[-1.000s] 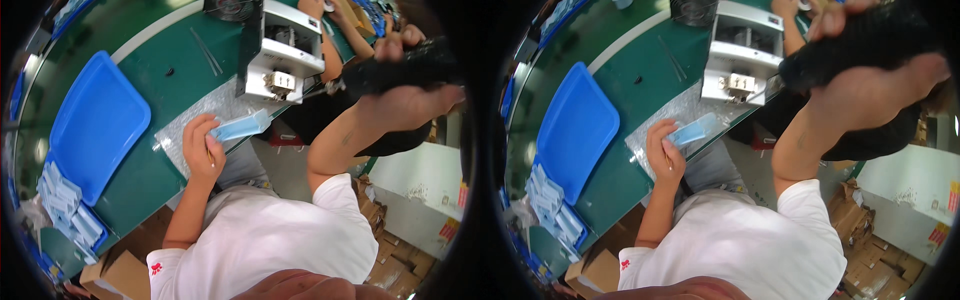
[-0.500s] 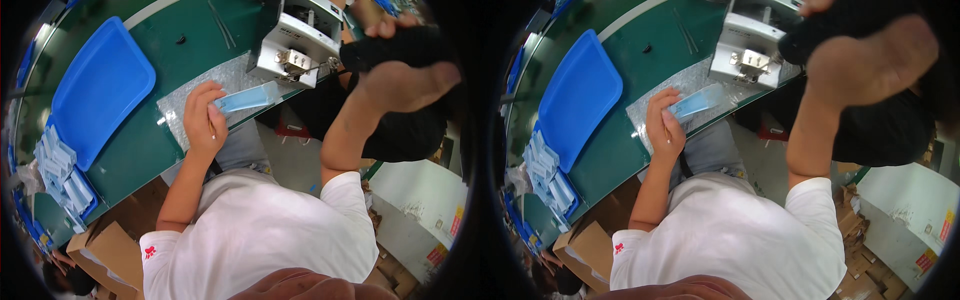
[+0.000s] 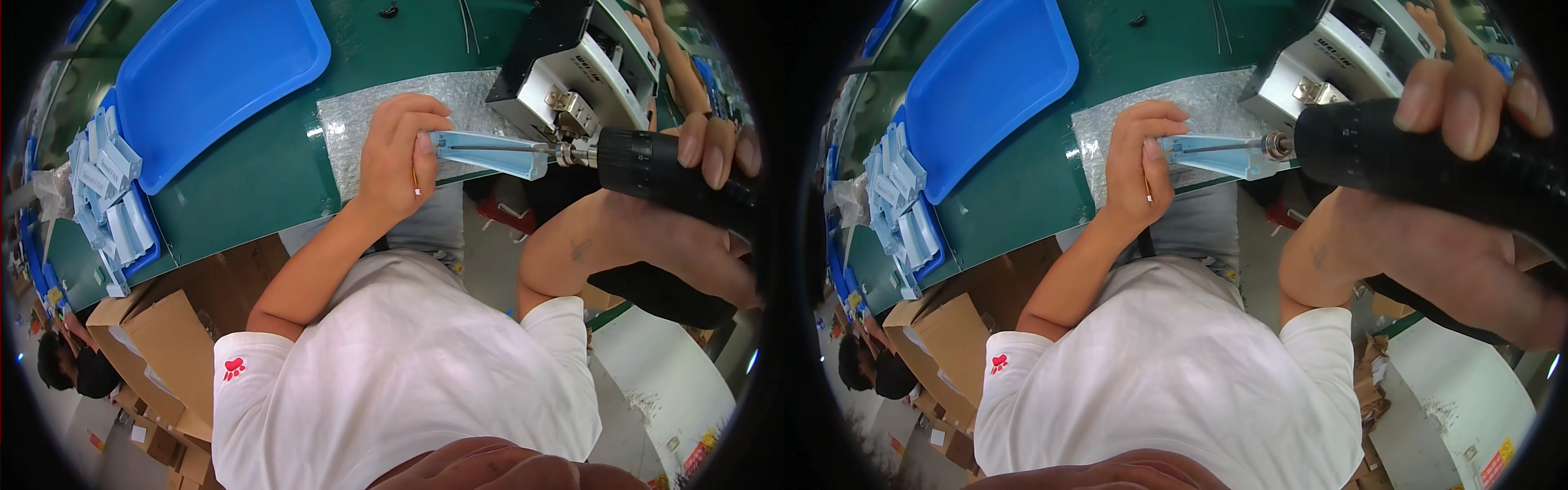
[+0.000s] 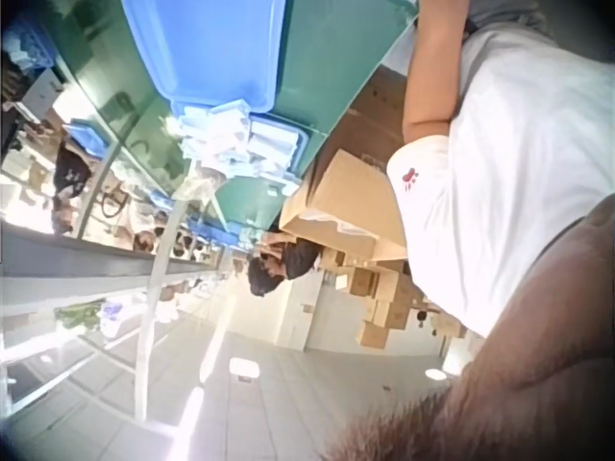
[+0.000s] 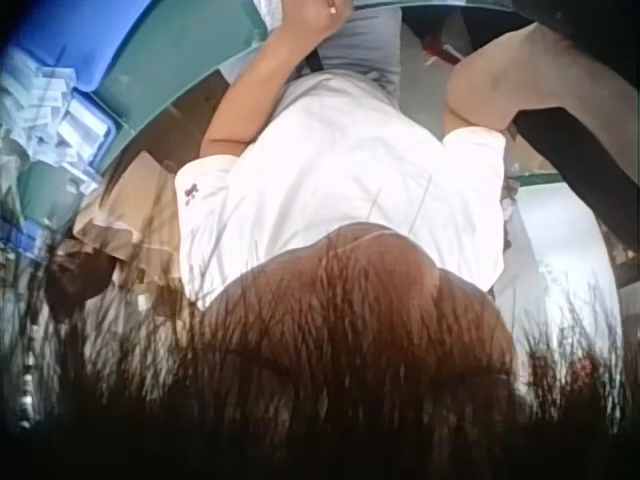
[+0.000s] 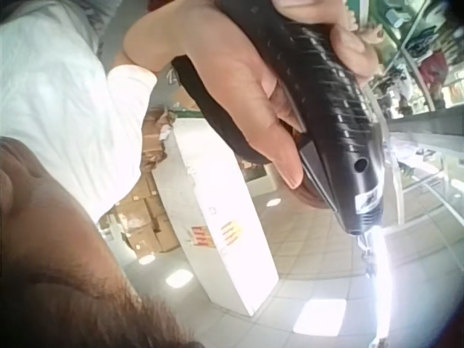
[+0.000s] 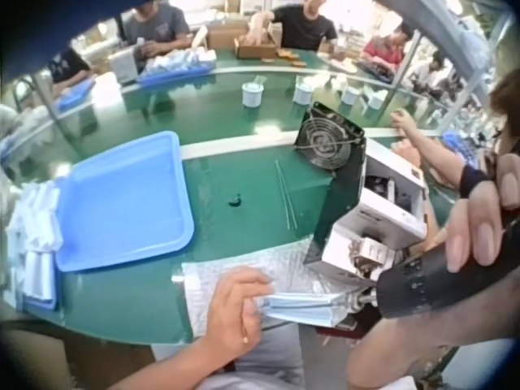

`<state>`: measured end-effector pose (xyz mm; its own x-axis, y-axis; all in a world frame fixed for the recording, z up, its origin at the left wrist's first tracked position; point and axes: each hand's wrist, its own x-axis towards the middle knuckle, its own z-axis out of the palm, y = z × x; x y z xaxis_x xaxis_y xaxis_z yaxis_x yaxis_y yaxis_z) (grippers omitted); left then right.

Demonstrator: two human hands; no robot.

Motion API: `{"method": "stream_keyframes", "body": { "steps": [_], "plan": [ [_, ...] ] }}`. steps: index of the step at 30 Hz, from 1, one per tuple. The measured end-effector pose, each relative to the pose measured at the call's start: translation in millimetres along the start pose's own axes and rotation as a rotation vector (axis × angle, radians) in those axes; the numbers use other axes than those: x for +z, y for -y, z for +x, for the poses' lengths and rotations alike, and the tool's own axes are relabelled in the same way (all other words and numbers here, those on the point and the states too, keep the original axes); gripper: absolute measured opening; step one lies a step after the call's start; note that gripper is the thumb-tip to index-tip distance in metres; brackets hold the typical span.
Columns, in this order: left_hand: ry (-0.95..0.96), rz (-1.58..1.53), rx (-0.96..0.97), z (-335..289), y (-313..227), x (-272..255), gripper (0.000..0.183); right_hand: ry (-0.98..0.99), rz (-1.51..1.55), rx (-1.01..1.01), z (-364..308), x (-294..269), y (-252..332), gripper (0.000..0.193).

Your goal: The person uses a handheld power tool to drive screws into light blue plastic components at a workbench. They repeatedly pick up parts from a blue tray, secure them with the tool, and place the finished items onto the table.

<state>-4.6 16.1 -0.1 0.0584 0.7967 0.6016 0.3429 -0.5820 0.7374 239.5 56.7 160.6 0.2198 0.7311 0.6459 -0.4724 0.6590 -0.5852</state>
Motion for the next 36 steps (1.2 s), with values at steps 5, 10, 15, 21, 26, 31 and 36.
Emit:
{"method": "stream_keyframes", "body": {
  "steps": [5,10,15,21,26,31,36],
  "plan": [
    [0.006,0.001,-0.008,-0.1,-0.5,0.3,0.022,-0.004,0.004,0.001,-5.8,2.2,-6.5,0.085],
    [-0.043,-0.036,-0.032,1.0,0.0,2.9,0.018,0.004,0.021,0.000,-6.6,2.7,-5.8,0.083],
    [-0.048,-0.034,-0.025,1.3,1.2,3.5,0.017,0.010,0.029,-0.004,-9.3,6.0,-5.5,0.082],
    [-0.001,-0.004,-0.001,1.1,1.4,1.1,0.023,0.024,0.042,-0.004,-10.2,11.2,-6.9,0.081],
    [-0.006,-0.003,-0.007,-0.9,1.2,0.4,0.022,0.043,0.054,0.005,-11.8,18.7,-6.5,0.080],
    [-0.007,0.006,-0.001,0.2,-0.1,1.9,0.022,0.066,0.074,0.032,-16.3,28.5,-2.2,0.079],
    [-0.054,-0.008,-0.068,-1.0,-2.6,3.1,0.019,0.085,0.052,0.079,-20.7,29.0,-2.2,0.080]
  ]
}}
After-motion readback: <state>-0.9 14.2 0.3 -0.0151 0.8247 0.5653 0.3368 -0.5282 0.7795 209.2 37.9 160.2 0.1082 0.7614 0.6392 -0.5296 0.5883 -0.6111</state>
